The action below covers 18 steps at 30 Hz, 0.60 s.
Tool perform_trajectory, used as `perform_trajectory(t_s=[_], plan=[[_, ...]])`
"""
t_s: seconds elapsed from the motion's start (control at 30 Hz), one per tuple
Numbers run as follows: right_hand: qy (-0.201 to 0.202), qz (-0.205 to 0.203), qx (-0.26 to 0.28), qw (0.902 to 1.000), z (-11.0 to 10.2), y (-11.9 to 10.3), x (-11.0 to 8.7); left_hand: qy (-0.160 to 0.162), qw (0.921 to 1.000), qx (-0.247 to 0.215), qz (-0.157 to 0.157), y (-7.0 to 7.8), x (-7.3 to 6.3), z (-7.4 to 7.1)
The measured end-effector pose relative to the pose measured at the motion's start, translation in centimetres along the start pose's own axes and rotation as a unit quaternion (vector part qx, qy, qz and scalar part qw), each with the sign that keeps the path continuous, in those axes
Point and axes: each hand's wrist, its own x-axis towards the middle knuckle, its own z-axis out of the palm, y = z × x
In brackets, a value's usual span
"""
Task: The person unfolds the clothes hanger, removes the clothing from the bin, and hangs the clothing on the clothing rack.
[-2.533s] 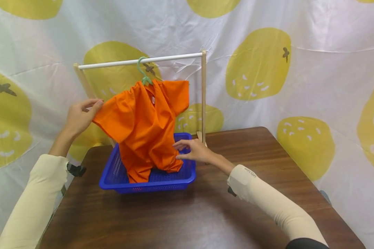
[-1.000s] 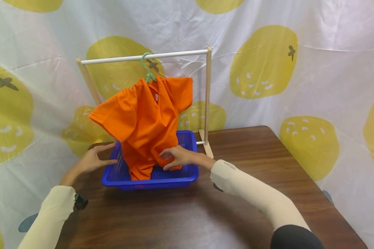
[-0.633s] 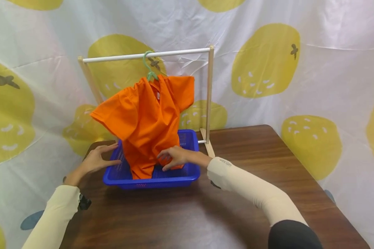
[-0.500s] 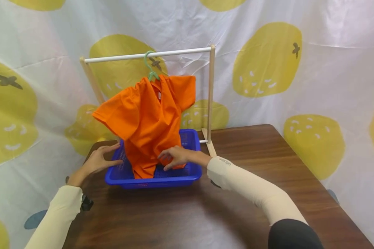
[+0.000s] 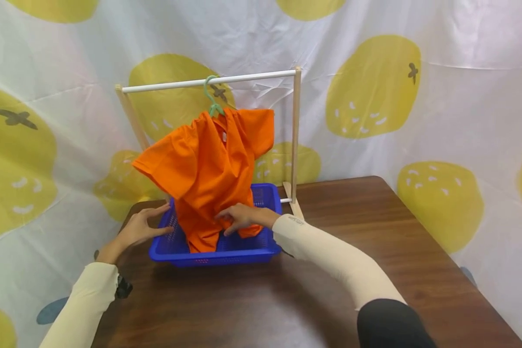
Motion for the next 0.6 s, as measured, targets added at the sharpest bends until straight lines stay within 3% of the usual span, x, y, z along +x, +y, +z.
perform_trajectory(t_s=[0.2,0.43,0.6], plan=[[-0.032,0.051,-0.018,0.9980,0.1,-1.2,1.4,0.000,0.9999,0.005,0.010,-0.1,0.1,0.0],[-0.082,0.126,-0.043,0.9877,0.5,-2.3,2.8,0.005,0.9999,0.005,0.010,-0.4,-0.1,-0.1],[-0.105,0.128,-0.063,0.9841,-0.3,-2.8,2.8,0.008,0.9999,0.003,0.015,-0.9,-0.5,0.0]])
